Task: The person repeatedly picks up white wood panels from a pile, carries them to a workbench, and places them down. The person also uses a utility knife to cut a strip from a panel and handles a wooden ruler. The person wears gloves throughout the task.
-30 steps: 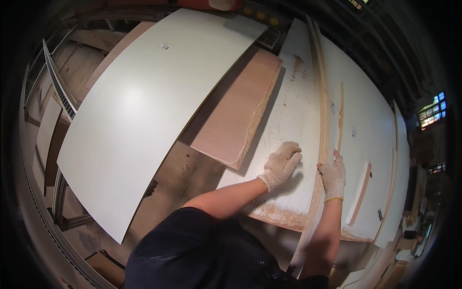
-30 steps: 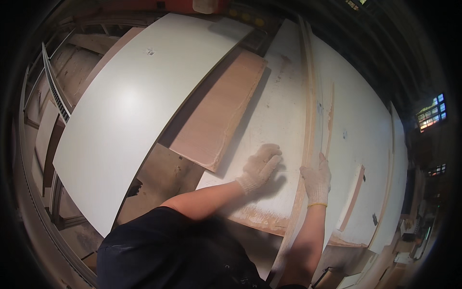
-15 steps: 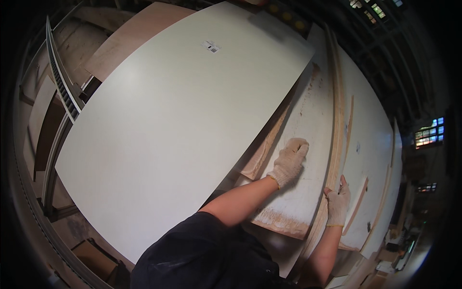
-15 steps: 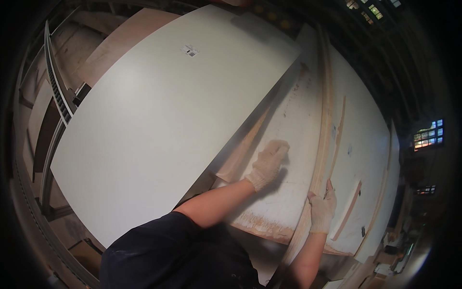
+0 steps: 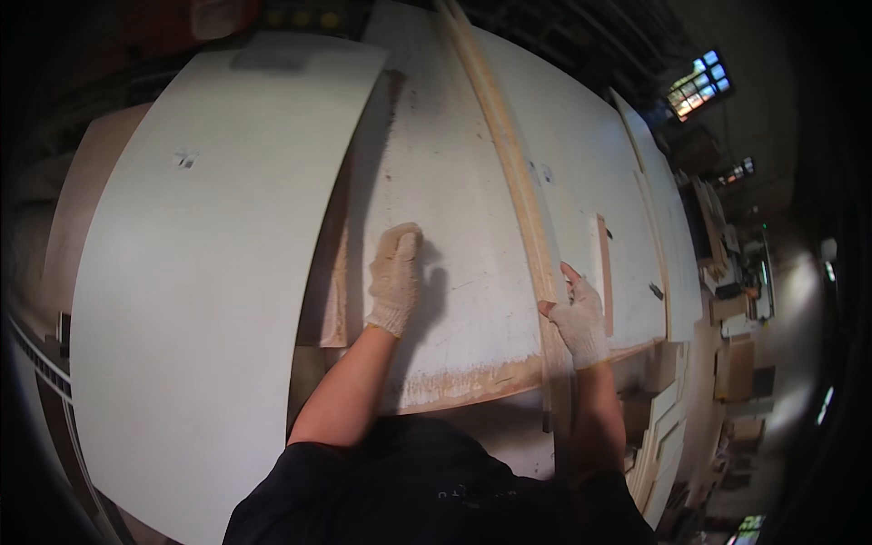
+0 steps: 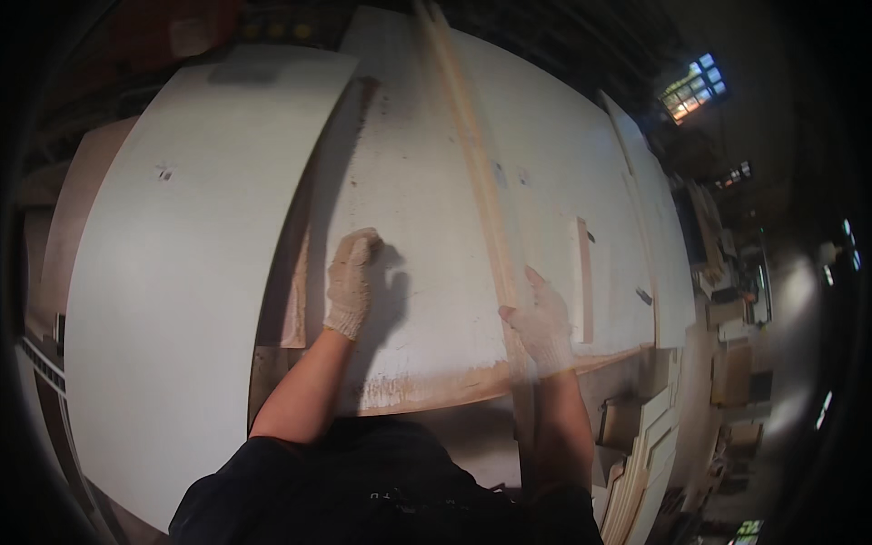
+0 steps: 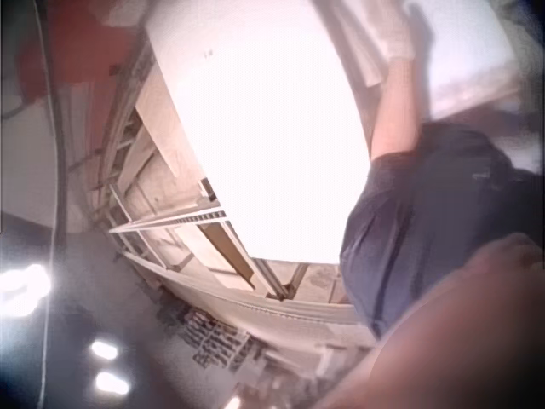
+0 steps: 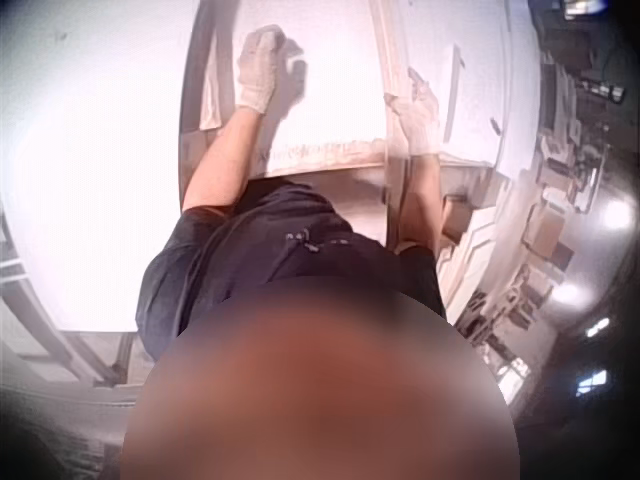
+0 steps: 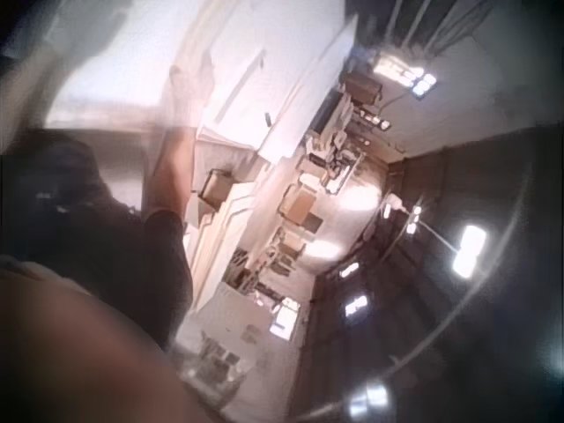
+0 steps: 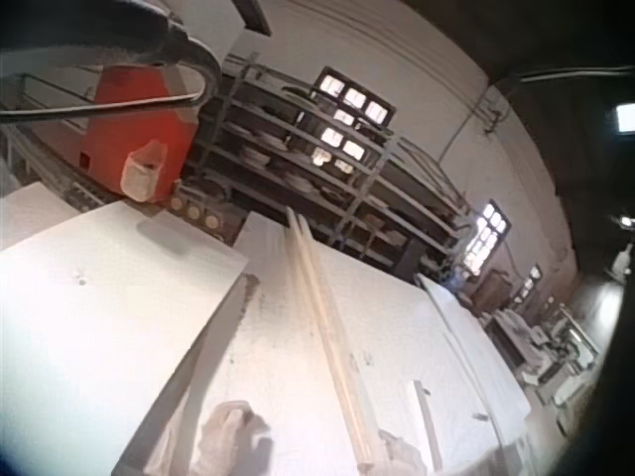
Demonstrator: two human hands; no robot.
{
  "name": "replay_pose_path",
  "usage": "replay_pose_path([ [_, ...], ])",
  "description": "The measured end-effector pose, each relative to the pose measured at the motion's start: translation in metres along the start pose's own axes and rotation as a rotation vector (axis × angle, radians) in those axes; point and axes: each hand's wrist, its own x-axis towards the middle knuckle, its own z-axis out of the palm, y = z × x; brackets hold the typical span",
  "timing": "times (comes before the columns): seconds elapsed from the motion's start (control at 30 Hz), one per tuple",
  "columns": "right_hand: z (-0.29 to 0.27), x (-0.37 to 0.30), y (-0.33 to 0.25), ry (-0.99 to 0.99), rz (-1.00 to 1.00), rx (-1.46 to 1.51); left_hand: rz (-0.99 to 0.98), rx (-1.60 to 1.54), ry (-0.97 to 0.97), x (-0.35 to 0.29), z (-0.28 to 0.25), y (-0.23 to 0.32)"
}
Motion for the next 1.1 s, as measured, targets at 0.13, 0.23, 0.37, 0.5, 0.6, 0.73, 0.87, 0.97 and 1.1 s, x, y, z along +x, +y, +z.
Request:
replay_pose_path([
  [0.13,-0.069,0.005,0.041,0.092,0.113,-0.067,-0.005,-0.207,-0.107,0.015,0.016,-0.03],
  [0.23,-0.119,0.005,0.068,0.121,0.155,-0.095,0.008,-0.208,-0.06,0.014,0.026,-0.029],
  [0.37,-0.188,0.01,0.127,0.194,0.248,-0.137,-0.066,-0.114,-0.02,0.008,0.047,-0.011],
  [0.5,-0.259,0.031,0.221,0.234,0.237,-0.228,0.173,0.557,-0.244,-0.039,0.095,-0.011],
  [0.6,-0.303,0.062,0.287,0.25,0.27,-0.314,0.256,0.89,-0.41,-0.09,0.164,-0.025],
  [0.73,-0.345,0.099,0.357,0.229,0.253,-0.371,0.275,1.129,-0.55,-0.105,0.273,-0.054],
  [0.87,-0.368,0.126,0.43,0.229,0.163,-0.319,0.351,1.438,-0.495,-0.083,0.353,-0.084],
  [0.97,-0.369,0.154,0.471,0.117,0.286,-0.402,0.237,1.582,-0.465,-0.072,0.375,-0.093],
  [1.1,-0.347,0.139,0.465,0.451,0.019,-0.593,0.343,1.361,-0.415,-0.076,0.379,-0.093],
])
